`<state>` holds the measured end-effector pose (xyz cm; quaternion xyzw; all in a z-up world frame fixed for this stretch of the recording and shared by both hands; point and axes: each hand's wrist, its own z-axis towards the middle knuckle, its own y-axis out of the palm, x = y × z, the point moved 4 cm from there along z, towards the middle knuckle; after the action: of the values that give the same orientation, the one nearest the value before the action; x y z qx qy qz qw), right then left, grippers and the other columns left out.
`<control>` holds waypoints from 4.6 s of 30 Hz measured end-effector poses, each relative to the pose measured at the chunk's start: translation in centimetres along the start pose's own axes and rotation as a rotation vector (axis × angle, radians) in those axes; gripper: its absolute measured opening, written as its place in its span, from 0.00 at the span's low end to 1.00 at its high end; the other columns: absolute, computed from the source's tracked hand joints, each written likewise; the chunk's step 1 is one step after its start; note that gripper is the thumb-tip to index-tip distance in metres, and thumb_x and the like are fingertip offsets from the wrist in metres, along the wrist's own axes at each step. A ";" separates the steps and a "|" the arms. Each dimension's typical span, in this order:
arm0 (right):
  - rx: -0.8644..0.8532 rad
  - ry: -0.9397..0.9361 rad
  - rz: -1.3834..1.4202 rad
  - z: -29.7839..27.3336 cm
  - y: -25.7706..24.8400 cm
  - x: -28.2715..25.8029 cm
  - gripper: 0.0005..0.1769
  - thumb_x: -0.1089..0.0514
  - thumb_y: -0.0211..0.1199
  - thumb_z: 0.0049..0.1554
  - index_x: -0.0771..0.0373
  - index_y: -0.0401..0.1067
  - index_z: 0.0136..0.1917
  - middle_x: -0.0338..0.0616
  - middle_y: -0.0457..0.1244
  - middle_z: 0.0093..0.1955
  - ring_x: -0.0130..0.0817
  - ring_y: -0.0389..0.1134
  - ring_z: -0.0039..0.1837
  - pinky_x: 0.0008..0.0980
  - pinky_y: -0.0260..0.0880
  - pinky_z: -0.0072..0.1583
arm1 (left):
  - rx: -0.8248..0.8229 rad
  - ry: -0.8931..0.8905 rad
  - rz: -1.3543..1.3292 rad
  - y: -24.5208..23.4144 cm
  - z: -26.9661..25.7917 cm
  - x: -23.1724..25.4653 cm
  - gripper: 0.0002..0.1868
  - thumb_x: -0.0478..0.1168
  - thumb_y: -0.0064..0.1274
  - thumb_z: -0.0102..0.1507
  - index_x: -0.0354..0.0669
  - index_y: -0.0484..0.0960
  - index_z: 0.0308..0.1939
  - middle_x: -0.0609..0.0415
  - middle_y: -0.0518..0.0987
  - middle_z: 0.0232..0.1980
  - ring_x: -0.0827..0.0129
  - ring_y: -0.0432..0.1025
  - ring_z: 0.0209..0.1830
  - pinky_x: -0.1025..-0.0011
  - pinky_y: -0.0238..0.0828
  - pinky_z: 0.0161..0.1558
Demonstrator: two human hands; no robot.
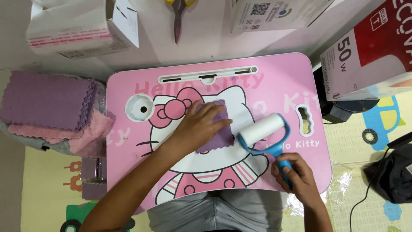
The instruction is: Cleaning small microfiber cloths with a lint roller and packaging them into individual plastic adhesive bags on a small table.
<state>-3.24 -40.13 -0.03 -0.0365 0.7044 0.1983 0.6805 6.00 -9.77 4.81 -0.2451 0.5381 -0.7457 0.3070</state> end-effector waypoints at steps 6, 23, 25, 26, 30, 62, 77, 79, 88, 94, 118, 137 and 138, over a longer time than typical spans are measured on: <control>0.132 -0.065 0.028 -0.3 -1.4 1.0 0.12 0.62 0.49 0.65 0.64 0.66 0.62 0.56 0.62 0.40 0.25 0.49 0.22 0.22 0.54 0.26 | -0.154 0.040 -0.024 3.8 1.4 -0.2 0.24 0.35 0.55 0.60 0.63 0.82 0.59 0.47 0.67 0.73 0.53 0.60 0.74 0.41 0.53 0.70; 0.173 -0.101 0.011 -0.4 -2.0 1.4 0.11 0.59 0.51 0.66 0.62 0.66 0.61 0.54 0.63 0.40 0.28 0.54 0.24 0.23 0.57 0.26 | -0.038 0.162 0.103 1.7 4.0 0.1 0.14 0.26 0.62 0.51 0.50 0.81 0.32 0.50 0.76 0.54 0.57 0.70 0.59 0.48 0.66 0.62; 0.166 -0.113 0.029 -0.1 -1.7 1.2 0.12 0.60 0.50 0.66 0.62 0.65 0.61 0.53 0.63 0.40 0.28 0.53 0.24 0.23 0.56 0.26 | -0.008 0.170 0.121 1.3 4.4 -0.2 0.13 0.25 0.62 0.51 0.48 0.80 0.32 0.50 0.75 0.53 0.56 0.70 0.59 0.48 0.66 0.61; 0.163 -0.134 0.059 -0.1 -1.5 0.9 0.12 0.59 0.51 0.66 0.62 0.65 0.62 0.54 0.63 0.40 0.27 0.52 0.24 0.23 0.55 0.26 | 0.047 0.179 0.111 0.7 4.6 -0.3 0.13 0.25 0.61 0.53 0.49 0.80 0.33 0.49 0.75 0.54 0.54 0.70 0.61 0.48 0.65 0.62; 0.173 -0.146 0.085 -0.1 -1.4 1.0 0.12 0.59 0.52 0.66 0.62 0.65 0.62 0.54 0.63 0.38 0.28 0.52 0.25 0.23 0.54 0.25 | 0.133 0.153 -0.007 -6.1 5.1 -0.3 0.15 0.20 0.55 0.56 0.45 0.75 0.36 0.48 0.75 0.58 0.56 0.71 0.60 0.48 0.67 0.63; -0.023 0.164 -0.152 2.8 8.3 0.2 0.11 0.59 0.51 0.65 0.66 0.68 0.56 0.51 0.63 0.34 0.23 0.50 0.21 0.27 0.60 0.31 | -0.067 -0.375 0.053 1.1 -8.5 -3.0 0.67 0.87 0.51 0.47 0.45 0.62 0.76 0.42 0.52 0.83 0.50 0.46 0.82 0.34 0.38 0.73; -0.155 0.225 -0.213 10.8 12.1 -0.8 0.12 0.58 0.48 0.68 0.63 0.66 0.61 0.47 0.61 0.40 0.23 0.50 0.24 0.23 0.50 0.29 | -0.054 -0.516 0.047 1.6 -9.3 -3.7 0.83 0.93 0.57 0.38 0.40 0.52 0.79 0.43 0.49 0.83 0.50 0.41 0.84 0.25 0.31 0.72; -0.119 0.219 -0.196 8.8 11.5 -0.4 0.12 0.59 0.49 0.67 0.66 0.66 0.60 0.48 0.62 0.40 0.22 0.49 0.23 0.23 0.46 0.28 | -0.045 -0.506 0.041 1.6 -9.4 -3.7 0.82 0.92 0.59 0.37 0.41 0.52 0.79 0.44 0.49 0.83 0.50 0.42 0.84 0.25 0.33 0.71; 0.146 0.180 -0.013 -3.6 8.9 5.2 0.12 0.59 0.54 0.64 0.66 0.65 0.59 0.46 0.56 0.29 0.30 0.52 0.21 0.27 0.48 0.24 | -0.025 -0.421 0.018 0.9 -8.7 -3.3 0.64 0.86 0.56 0.47 0.53 0.62 0.76 0.39 0.53 0.81 0.47 0.45 0.83 0.22 0.38 0.68; 0.218 0.264 0.050 0.5 13.3 3.0 0.17 0.55 0.52 0.65 0.63 0.62 0.64 0.55 0.62 0.44 0.38 0.60 0.27 0.33 0.63 0.32 | -0.023 -0.433 0.028 1.1 -8.6 -3.1 0.72 0.92 0.52 0.44 0.51 0.56 0.78 0.40 0.54 0.81 0.47 0.44 0.83 0.21 0.36 0.68; 0.034 0.214 -0.009 -0.9 7.5 0.8 0.11 0.64 0.49 0.64 0.66 0.67 0.59 0.55 0.66 0.43 0.25 0.50 0.22 0.25 0.52 0.29 | -0.090 -0.409 0.075 1.7 -8.9 -3.2 0.80 0.92 0.56 0.41 0.50 0.47 0.82 0.40 0.48 0.84 0.48 0.38 0.85 0.26 0.30 0.72; -0.121 0.316 -0.267 8.9 11.7 -1.0 0.12 0.64 0.50 0.61 0.67 0.71 0.55 0.46 0.61 0.29 0.27 0.53 0.22 0.26 0.52 0.26 | 0.090 -0.529 -0.328 0.7 -9.2 -4.4 0.31 0.47 0.38 0.69 0.48 0.61 0.77 0.44 0.63 0.77 0.51 0.55 0.80 0.36 0.33 0.75; -0.059 0.415 -0.243 7.5 10.5 -0.1 0.10 0.61 0.51 0.63 0.65 0.70 0.54 0.48 0.64 0.40 0.28 0.52 0.26 0.27 0.53 0.29 | 0.120 -0.485 -0.271 0.1 -8.9 -4.1 0.31 0.41 0.40 0.66 0.50 0.64 0.76 0.46 0.63 0.77 0.53 0.54 0.80 0.35 0.38 0.75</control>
<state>0.46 -28.04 2.49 -0.1808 0.8134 0.1239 0.5388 2.67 -1.02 1.92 -0.4675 0.3661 -0.7299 0.3385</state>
